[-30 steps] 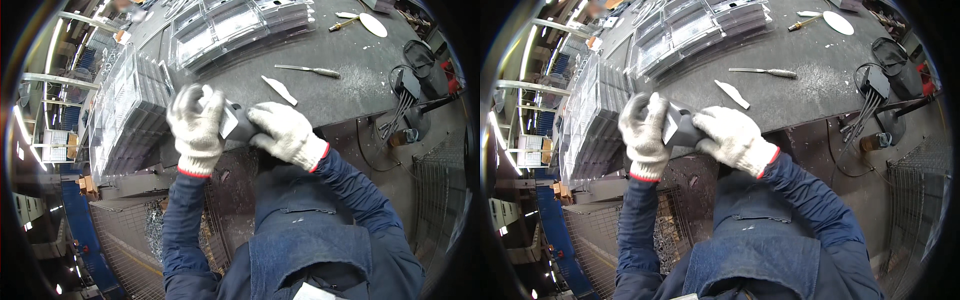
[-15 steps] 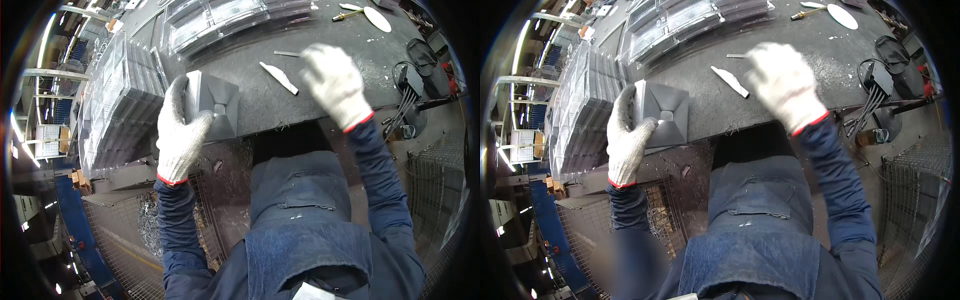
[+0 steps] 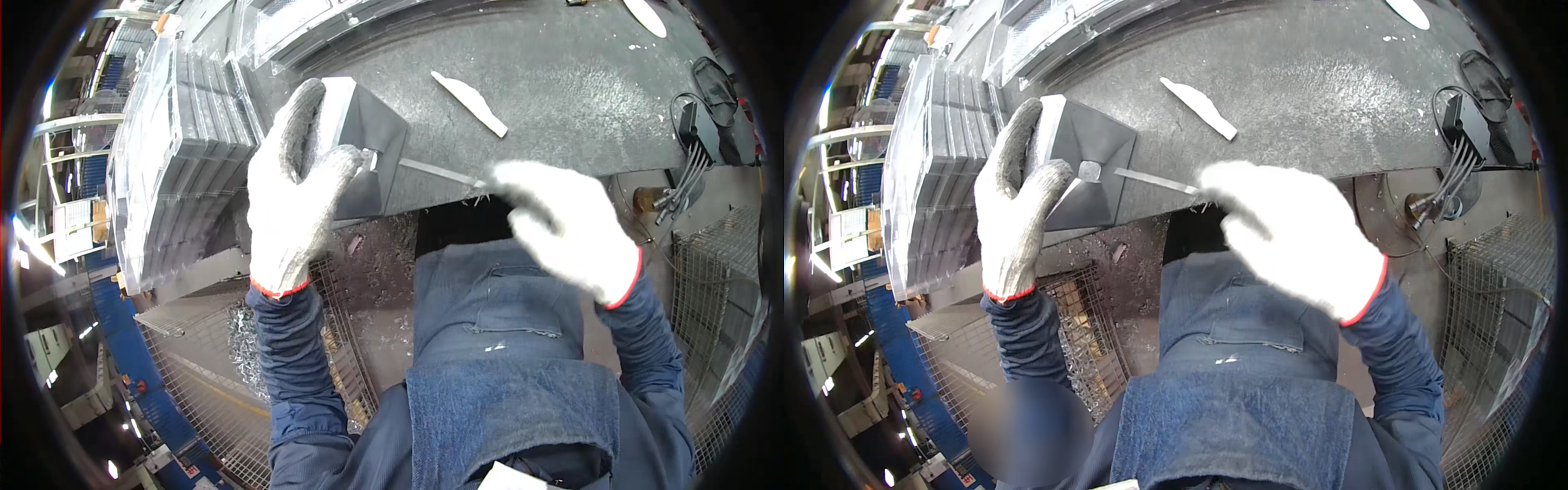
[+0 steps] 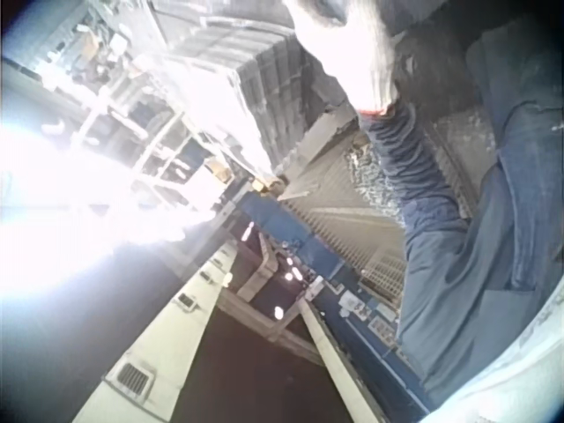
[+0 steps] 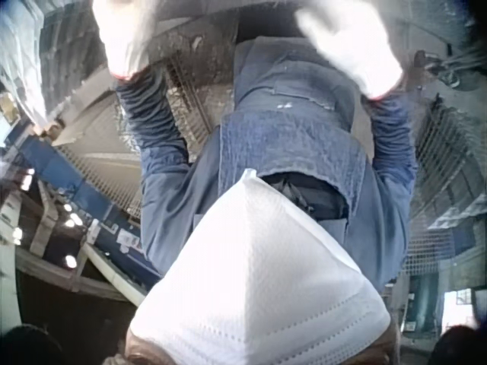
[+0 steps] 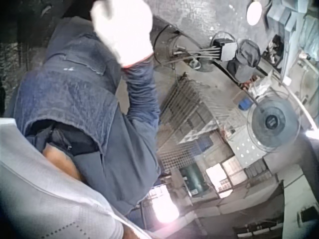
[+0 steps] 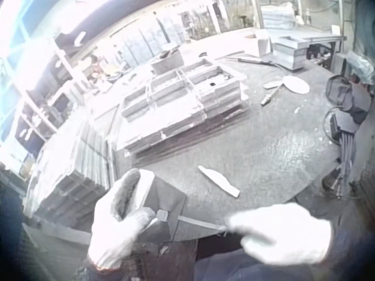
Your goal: The person smooths the edges and inner cutouts of metal electrical boxes on a workshop table using a hand file.
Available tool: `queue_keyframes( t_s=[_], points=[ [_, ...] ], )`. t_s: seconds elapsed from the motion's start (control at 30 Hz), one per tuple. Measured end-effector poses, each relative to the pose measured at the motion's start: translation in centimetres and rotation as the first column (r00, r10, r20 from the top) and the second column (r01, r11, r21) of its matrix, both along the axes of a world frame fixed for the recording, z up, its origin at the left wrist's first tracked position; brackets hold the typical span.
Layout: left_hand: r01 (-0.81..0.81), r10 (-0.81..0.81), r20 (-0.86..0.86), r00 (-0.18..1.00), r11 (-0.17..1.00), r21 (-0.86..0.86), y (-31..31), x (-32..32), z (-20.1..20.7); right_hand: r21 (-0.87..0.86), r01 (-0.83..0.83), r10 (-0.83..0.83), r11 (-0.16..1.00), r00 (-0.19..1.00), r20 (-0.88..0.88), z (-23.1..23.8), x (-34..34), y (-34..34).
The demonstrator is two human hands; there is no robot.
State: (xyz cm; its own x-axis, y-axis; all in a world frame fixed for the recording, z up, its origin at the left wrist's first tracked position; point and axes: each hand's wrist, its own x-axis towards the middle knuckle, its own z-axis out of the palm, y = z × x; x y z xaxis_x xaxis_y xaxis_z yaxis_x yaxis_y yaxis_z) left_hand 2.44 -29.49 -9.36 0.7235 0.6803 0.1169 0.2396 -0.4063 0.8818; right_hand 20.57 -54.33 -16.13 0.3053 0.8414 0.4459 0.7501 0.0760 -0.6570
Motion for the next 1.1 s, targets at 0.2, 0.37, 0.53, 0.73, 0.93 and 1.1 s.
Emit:
queue_keyframes(
  t_s=[0.2, 0.37, 0.53, 0.73, 0.93, 1.1],
  points=[
    [0.02, -0.017, -0.048, 0.999, 0.998, 0.054, -1.5, 1.0, 0.1, -0.133, 0.099, -0.066, 0.986, 0.971, 0.229, -0.1, -2.6, 1.4],
    [-0.002, 0.003, -0.05, 0.999, 1.0, 0.019, -1.6, 0.9, 0.3, -0.137, 0.112, -0.06, 0.984, 0.94, 0.335, -1.0, -3.5, 4.0],
    [0.016, -0.014, -0.025, 1.0, 0.998, 0.061, -1.5, 1.0, -0.2, -0.189, 0.131, -0.055, 0.973, 0.931, 0.361, -0.1, -4.4, 3.8],
    [0.008, -0.007, -0.039, 0.999, 1.0, 0.019, -1.4, 0.6, 0.2, -0.256, 0.184, -0.07, 0.949, 0.914, 0.399, 0.9, -6.1, 3.3],
    [0.018, -0.016, -0.043, 0.999, 0.999, 0.041, -1.2, 0.7, 0.1, -0.271, 0.16, -0.054, 0.949, 0.931, 0.361, 0.7, -5.7, 5.5],
    [0.066, -0.064, -0.026, 0.998, 0.993, 0.097, -1.2, 1.0, -0.3, -0.297, 0.263, -0.114, 0.918, 0.892, 0.438, 1.0, -6.2, 5.4]
  ],
)
